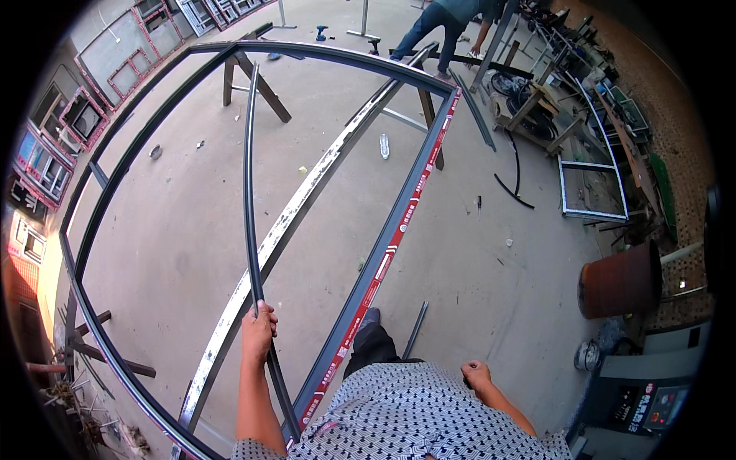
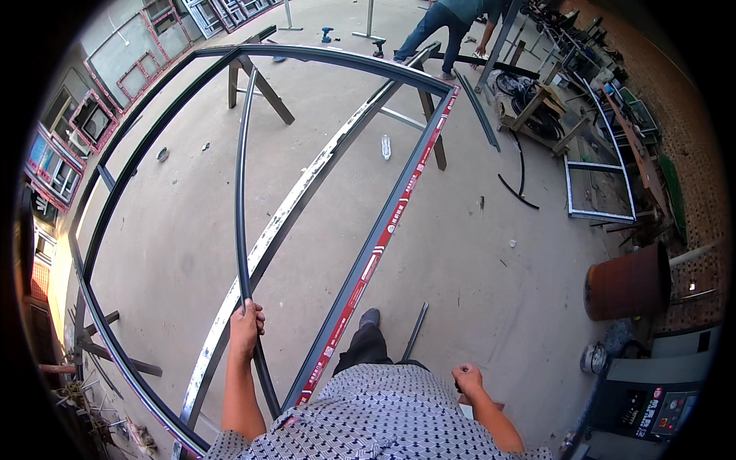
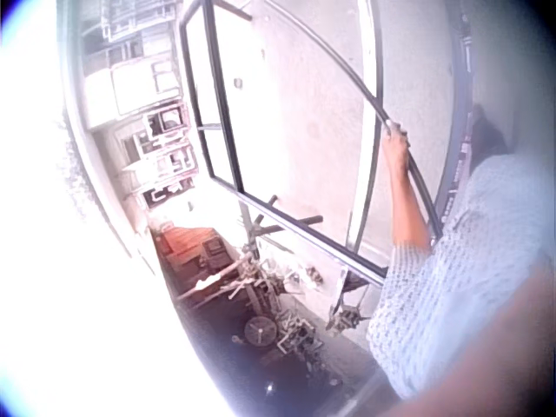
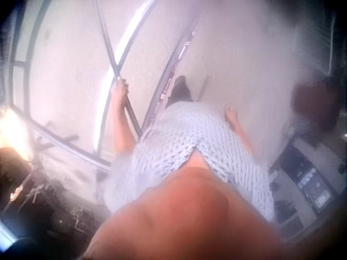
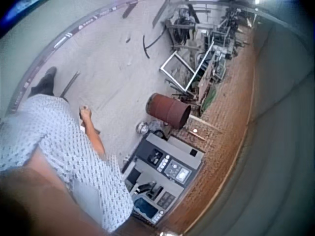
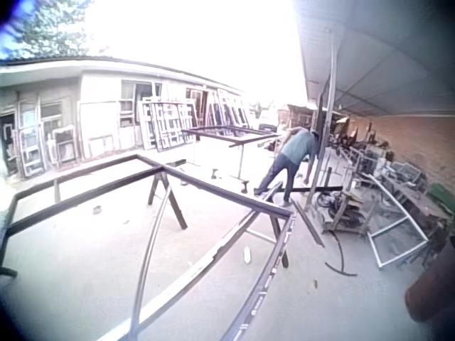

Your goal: The person measures a long red metal profile using a tape measure and marks the cut line with a marker. They then position the profile on a miter saw and cut it. Finally, the person carries the cut piece to a metal frame structure and places it on the frame.

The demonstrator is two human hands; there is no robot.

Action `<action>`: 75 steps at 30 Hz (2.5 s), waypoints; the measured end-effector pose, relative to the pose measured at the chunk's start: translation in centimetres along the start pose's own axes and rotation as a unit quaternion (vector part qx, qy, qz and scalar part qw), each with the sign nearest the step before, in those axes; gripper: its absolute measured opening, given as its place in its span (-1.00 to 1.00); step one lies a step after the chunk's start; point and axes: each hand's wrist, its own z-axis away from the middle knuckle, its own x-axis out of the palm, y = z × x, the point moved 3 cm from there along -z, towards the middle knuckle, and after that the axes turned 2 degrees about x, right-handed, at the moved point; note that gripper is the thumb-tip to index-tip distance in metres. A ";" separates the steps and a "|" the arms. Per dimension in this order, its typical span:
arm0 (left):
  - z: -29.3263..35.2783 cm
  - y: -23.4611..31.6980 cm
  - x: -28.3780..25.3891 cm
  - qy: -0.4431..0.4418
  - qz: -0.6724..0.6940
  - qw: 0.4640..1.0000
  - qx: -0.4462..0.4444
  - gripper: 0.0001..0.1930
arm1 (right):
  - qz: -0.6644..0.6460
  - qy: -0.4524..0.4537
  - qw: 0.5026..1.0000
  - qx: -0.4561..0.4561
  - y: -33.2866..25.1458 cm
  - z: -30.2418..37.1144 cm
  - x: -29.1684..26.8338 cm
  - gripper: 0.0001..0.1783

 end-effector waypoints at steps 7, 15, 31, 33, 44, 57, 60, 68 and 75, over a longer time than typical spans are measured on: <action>-9.6 8.8 6.9 -0.006 -0.030 0.999 -0.011 -0.52 | -0.079 -0.011 0.997 0.016 -11.7 -5.0 -5.8 -0.81; -17.3 15.9 17.4 -0.003 0.005 1.000 0.004 -0.62 | -0.046 -0.034 0.998 -0.031 -17.9 -20.5 -8.8 -0.79; -35.8 33.3 36.1 0.112 0.010 0.991 0.070 -0.75 | -0.124 -0.025 0.992 0.018 -36.4 -43.3 -27.8 -0.79; -37.8 34.8 36.4 0.127 0.003 0.989 0.077 -0.73 | -0.129 -0.026 0.991 0.021 -37.8 -43.9 -28.2 -0.81; -53.9 42.9 41.9 0.180 0.010 0.981 0.077 -0.66 | 0.363 -0.057 0.892 -0.263 -34.2 -61.4 -33.0 -0.58; -64.4 46.5 51.3 0.226 0.139 0.961 0.085 -0.64 | 0.095 -0.011 0.933 -0.348 -53.7 -68.7 -34.8 -0.65; -65.5 46.9 52.9 0.213 0.155 0.960 0.090 -0.62 | 0.094 0.012 0.920 -0.379 -53.8 -70.0 -36.0 -0.64; -67.3 45.7 57.7 0.229 0.200 0.949 0.081 -0.62 | 0.082 -0.004 0.985 -0.149 -52.0 -70.9 -38.7 -0.73; -69.4 45.3 59.4 0.217 0.231 0.943 0.097 -0.63 | 0.107 0.004 0.953 -0.283 -55.1 -68.2 -36.8 -0.73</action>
